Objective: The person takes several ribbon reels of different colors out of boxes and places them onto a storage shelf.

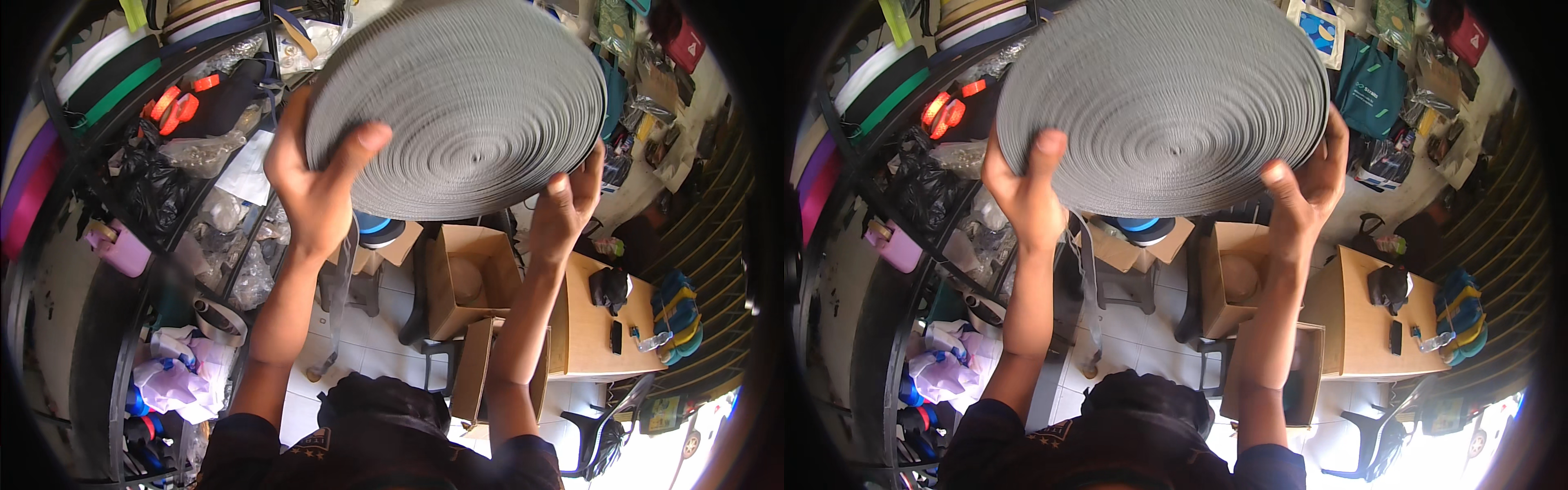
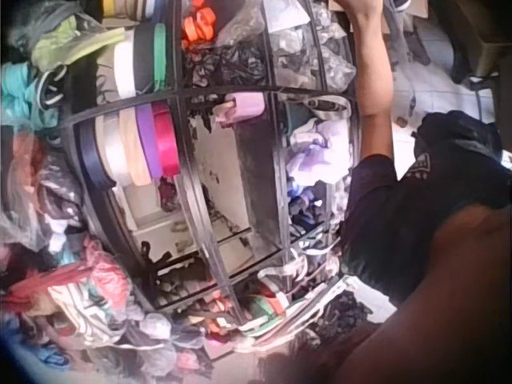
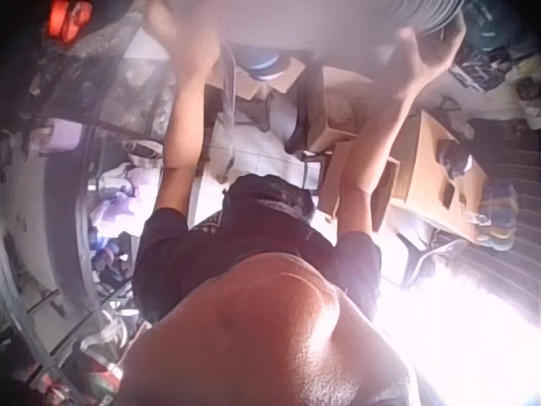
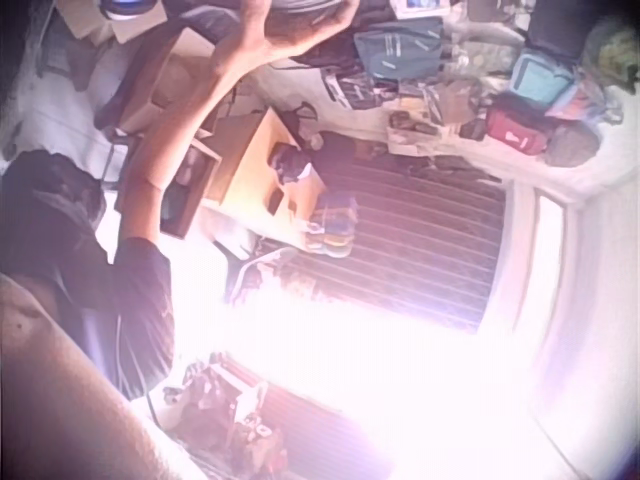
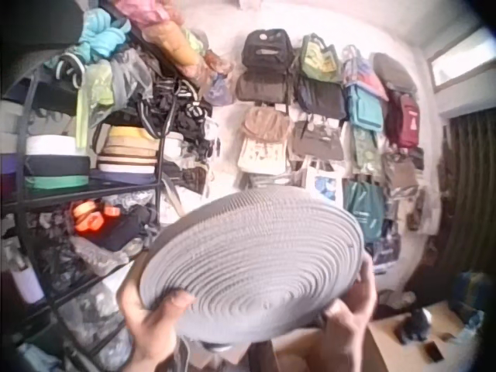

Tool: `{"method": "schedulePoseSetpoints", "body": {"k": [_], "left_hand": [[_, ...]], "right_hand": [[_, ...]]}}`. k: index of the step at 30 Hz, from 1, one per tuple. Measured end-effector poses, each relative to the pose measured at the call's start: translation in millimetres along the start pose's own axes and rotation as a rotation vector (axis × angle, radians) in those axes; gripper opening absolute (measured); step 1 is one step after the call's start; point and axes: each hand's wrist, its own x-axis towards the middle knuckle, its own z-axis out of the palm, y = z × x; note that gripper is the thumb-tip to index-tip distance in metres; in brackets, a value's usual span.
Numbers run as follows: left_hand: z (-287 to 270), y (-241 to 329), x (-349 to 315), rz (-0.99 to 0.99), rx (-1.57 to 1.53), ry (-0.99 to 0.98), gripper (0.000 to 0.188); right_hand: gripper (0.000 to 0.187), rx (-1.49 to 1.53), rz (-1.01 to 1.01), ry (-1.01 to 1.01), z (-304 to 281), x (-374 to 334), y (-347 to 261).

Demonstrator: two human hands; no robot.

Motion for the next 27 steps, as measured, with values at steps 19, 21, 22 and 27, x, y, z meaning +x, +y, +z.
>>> {"method": "schedulePoseSetpoints", "body": {"k": [19,21,22,27], "left_hand": [[-44,38,-32,0.871,0.455,-0.651,0.027],[-47,43,-29,0.680,0.433,-0.714,0.026],[-43,41,-21,0.645,0.337,-0.666,0.030],[-34,20,-13,0.284,0.144,-0.395,0.050]], "right_hand": [[0.027,-0.301,-0.647,-0.544,11,7,-36],[0.029,-0.275,-0.602,-0.629,5,6,-37],[0.028,-0.246,-0.544,-0.625,6,5,-35],[0.066,-0.464,-0.216,-0.268,-10,-16,-25]]}}
